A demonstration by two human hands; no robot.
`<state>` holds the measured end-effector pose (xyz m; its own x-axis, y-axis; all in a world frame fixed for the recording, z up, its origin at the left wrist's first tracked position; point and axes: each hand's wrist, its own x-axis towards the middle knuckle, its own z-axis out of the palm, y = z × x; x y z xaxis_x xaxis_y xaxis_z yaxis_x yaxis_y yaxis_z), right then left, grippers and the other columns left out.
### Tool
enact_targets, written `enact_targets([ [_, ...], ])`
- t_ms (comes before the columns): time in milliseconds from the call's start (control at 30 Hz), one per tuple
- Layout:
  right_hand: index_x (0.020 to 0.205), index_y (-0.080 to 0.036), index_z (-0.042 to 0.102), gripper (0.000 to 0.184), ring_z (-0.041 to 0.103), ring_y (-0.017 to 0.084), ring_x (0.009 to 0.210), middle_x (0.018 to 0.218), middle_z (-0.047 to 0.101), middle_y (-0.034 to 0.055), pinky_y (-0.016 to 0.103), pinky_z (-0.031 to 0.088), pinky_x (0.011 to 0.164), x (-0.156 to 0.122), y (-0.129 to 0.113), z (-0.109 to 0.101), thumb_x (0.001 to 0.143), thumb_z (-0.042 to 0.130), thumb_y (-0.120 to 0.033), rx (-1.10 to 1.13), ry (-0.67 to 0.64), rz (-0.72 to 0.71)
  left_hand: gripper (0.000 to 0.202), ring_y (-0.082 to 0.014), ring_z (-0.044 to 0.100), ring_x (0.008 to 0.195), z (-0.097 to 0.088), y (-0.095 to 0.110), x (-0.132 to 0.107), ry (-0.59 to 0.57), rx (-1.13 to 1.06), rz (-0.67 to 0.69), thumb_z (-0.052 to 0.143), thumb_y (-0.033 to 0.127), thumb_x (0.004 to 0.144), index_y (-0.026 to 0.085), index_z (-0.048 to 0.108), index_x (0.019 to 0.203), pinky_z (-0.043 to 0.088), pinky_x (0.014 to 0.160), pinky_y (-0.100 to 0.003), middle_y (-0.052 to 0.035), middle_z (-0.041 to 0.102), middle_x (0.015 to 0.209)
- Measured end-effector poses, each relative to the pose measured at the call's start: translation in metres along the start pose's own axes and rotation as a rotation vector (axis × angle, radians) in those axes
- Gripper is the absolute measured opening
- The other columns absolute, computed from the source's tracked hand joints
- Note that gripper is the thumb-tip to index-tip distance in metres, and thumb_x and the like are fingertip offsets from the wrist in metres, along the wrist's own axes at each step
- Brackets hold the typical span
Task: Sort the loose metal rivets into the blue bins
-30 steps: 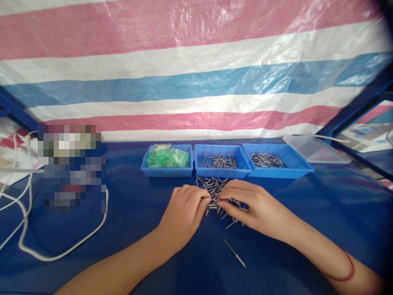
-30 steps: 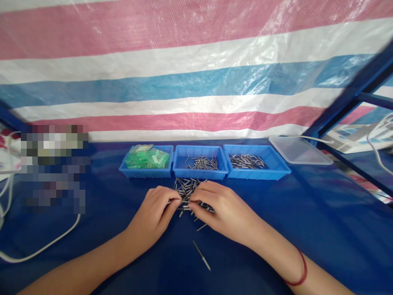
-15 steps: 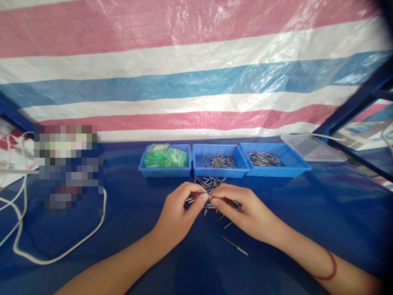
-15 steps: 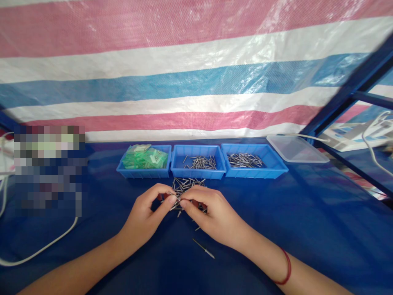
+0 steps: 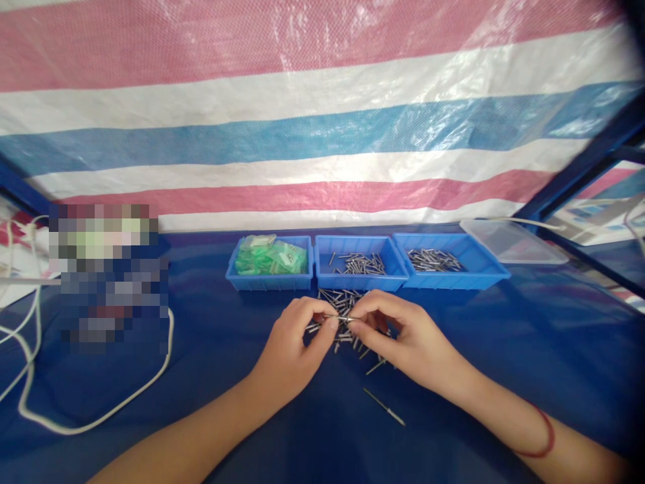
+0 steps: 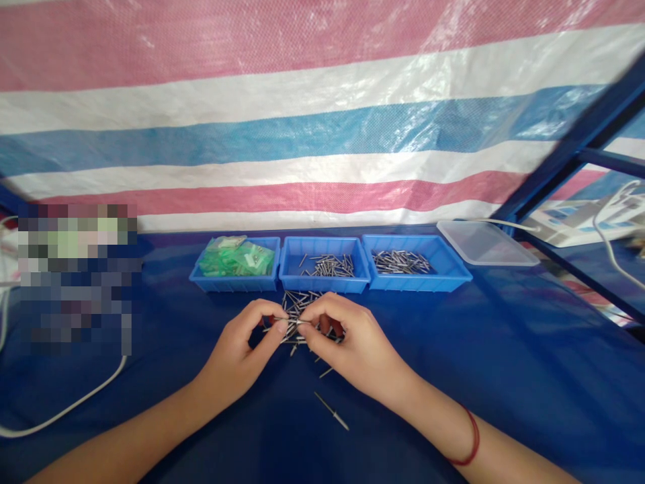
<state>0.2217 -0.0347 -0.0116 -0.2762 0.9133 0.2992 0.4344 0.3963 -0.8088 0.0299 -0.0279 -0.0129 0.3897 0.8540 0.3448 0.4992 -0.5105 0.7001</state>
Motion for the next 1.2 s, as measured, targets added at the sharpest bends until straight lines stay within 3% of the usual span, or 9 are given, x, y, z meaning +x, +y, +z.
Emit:
enact_targets([
  [100,0.082,-0.019,0.063,0.017,0.053,0.014,0.063,0.072,0.06,0.0017,0.026,0.043,0.057,0.002,0.004,-0.013,0.088,0.056,-0.034,-0.02,0.079,0.026,0.006,-0.0204,0.054,0.094,0.001,-0.001,-0.001,-0.015,0.111,0.039,0.054,0.019,0.088,0.019,0.057,0.094,0.043,0.084,-0.035,-0.0042,0.064,0.094],
  [167,0.083,-0.02,0.064,0.019,0.056,0.016,0.068,0.078,0.064,0.0035,0.028,0.045,0.06,0.005,0.009,-0.03,0.087,0.056,-0.037,-0.086,0.211,0.057,0.009,-0.0219,0.051,0.099,0.001,0.001,-0.003,-0.053,0.172,0.089,0.056,0.02,0.088,0.019,0.058,0.096,0.041,0.086,-0.037,-0.0048,0.064,0.097],
  [300,0.083,-0.02,0.067,0.018,0.058,0.019,0.067,0.079,0.067,0.006,0.032,0.043,0.062,0.013,0.026,-0.071,0.084,0.057,-0.036,-0.427,0.539,0.187,0.012,-0.0235,0.048,0.104,0.002,0.008,-0.009,-0.215,0.252,0.296,0.058,0.029,0.089,0.023,0.064,0.098,0.038,0.09,-0.039,-0.003,0.065,0.103],
  [367,0.085,-0.018,0.068,0.019,0.057,0.02,0.066,0.077,0.067,0.0076,0.033,0.041,0.062,0.016,0.035,-0.087,0.083,0.058,-0.035,-0.629,0.565,0.226,0.018,-0.0248,0.046,0.109,0.004,0.011,-0.013,-0.292,0.292,0.391,0.059,0.037,0.088,0.027,0.065,0.102,0.036,0.092,-0.04,-0.0014,0.065,0.108],
  [467,0.096,-0.015,0.067,0.026,0.057,0.023,0.069,0.083,0.068,0.0108,0.034,0.04,0.063,0.019,0.046,-0.095,0.083,0.057,-0.036,-0.764,0.481,0.188,0.017,-0.024,0.045,0.113,0.008,0.013,-0.017,-0.344,0.35,0.467,0.061,0.039,0.087,0.03,0.067,0.1,0.035,0.092,-0.039,0.0013,0.064,0.112],
  [567,0.1,-0.018,0.064,0.025,0.058,0.024,0.072,0.086,0.068,0.0106,0.036,0.041,0.065,0.019,0.047,-0.088,0.086,0.055,-0.037,-0.737,0.437,0.122,0.009,-0.0217,0.047,0.113,0.012,0.012,-0.019,-0.326,0.385,0.539,0.063,0.034,0.087,0.028,0.068,0.086,0.035,0.091,-0.037,0.0025,0.066,0.108],
  [767,0.094,-0.022,0.064,0.018,0.06,0.023,0.08,0.089,0.067,0.0063,0.035,0.044,0.071,0.012,0.018,-0.064,0.088,0.054,-0.035,-0.513,0.272,-0.026,0.015,-0.0196,0.052,0.109,0.014,0.013,-0.018,-0.265,0.485,0.658,0.051,0.023,0.095,0.021,0.063,0.086,0.036,0.091,-0.036,0.0,0.067,0.099],
  [967,0.088,-0.02,0.066,0.019,0.054,0.012,0.06,0.072,0.063,0.0004,0.022,0.041,0.054,0.002,-0.009,-0.039,0.09,0.053,-0.033,-0.164,-0.319,-0.064,0.02,-0.0179,0.06,0.084,0.006,0.003,-0.007,-0.126,0.541,0.473,0.042,0.021,0.097,0.016,0.059,0.088,0.043,0.077,-0.033,-0.0035,0.066,0.083],
  [1200,0.084,-0.018,0.063,0.018,0.053,0.011,0.06,0.071,0.062,0.0001,0.021,0.039,0.055,0.0,-0.011,-0.012,0.092,0.049,-0.024,-0.095,-0.356,-0.084,0.017,-0.0158,0.062,0.085,-0.003,0.003,-0.005,-0.1,0.234,0.226,0.043,0.023,0.097,0.02,0.059,0.092,0.046,0.08,-0.029,-0.0022,0.067,0.089],
])
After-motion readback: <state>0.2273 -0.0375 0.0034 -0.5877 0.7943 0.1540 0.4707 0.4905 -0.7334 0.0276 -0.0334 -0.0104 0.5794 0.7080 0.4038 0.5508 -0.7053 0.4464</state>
